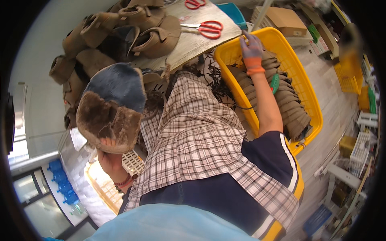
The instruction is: The person uses a green rotary tool to grind the inner lining of a brown shoe upper, then switches to red-handled scissors to trim excess fabric inside the upper. The person handles multiple shoe uppers, placing trimmed pieces into a yellow bin.
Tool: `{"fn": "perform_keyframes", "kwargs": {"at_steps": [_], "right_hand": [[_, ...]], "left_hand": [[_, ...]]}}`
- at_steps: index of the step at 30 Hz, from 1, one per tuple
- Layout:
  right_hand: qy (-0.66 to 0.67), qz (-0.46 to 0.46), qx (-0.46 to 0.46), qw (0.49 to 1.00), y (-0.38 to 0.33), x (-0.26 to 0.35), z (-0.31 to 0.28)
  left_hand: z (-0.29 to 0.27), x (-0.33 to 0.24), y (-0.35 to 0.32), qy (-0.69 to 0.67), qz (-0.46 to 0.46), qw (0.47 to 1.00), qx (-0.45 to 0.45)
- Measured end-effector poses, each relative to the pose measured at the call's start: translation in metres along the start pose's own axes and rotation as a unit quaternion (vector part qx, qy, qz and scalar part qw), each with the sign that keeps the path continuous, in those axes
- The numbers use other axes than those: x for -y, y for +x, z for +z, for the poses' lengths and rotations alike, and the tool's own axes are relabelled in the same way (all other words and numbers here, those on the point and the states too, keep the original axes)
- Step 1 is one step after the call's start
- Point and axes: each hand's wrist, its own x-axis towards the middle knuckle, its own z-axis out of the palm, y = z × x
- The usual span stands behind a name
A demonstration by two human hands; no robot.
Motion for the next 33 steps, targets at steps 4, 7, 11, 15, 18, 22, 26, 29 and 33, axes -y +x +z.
{"fn": "perform_keyframes", "kwargs": {"at_steps": [4, 7, 11, 15, 18, 22, 26, 29, 33], "right_hand": [[-0.089, -0.138, 0.233, 0.958, 0.066, 0.010, 0.100], [-0.146, -0.092, 0.351, 0.920, 0.070, 0.002, 0.141], [-0.186, -0.045, 0.370, 0.909, 0.077, -0.007, 0.149], [-0.133, 0.010, 0.371, 0.919, 0.065, -0.022, 0.116], [-0.118, 0.061, 0.319, 0.938, 0.054, 0.030, 0.056], [0.169, -0.101, 0.305, 0.932, 0.013, 0.183, 0.008], [0.062, -0.469, 0.292, 0.831, 0.030, 0.304, -0.012], [0.022, -0.543, 0.316, 0.777, 0.038, 0.331, 0.003], [-0.063, -0.618, 0.295, 0.726, 0.030, 0.353, 0.014]], "left_hand": [[0.012, 0.011, 0.000, 0.039, -0.015, 0.997, -0.059], [0.002, 0.016, -0.011, 0.002, 0.011, 0.991, -0.136], [0.005, 0.008, -0.028, -0.047, 0.060, 0.986, -0.151], [-0.017, 0.002, -0.028, -0.076, 0.065, 0.987, -0.128], [-0.020, -0.002, -0.027, -0.038, 0.059, 0.991, -0.117], [-0.024, 0.000, -0.023, -0.054, 0.037, 0.989, -0.136], [-0.028, 0.002, -0.022, -0.075, 0.012, 0.984, -0.161], [-0.021, -0.003, -0.027, -0.053, 0.012, 0.986, -0.157], [-0.009, -0.012, -0.032, -0.035, -0.010, 0.981, -0.191]]}}
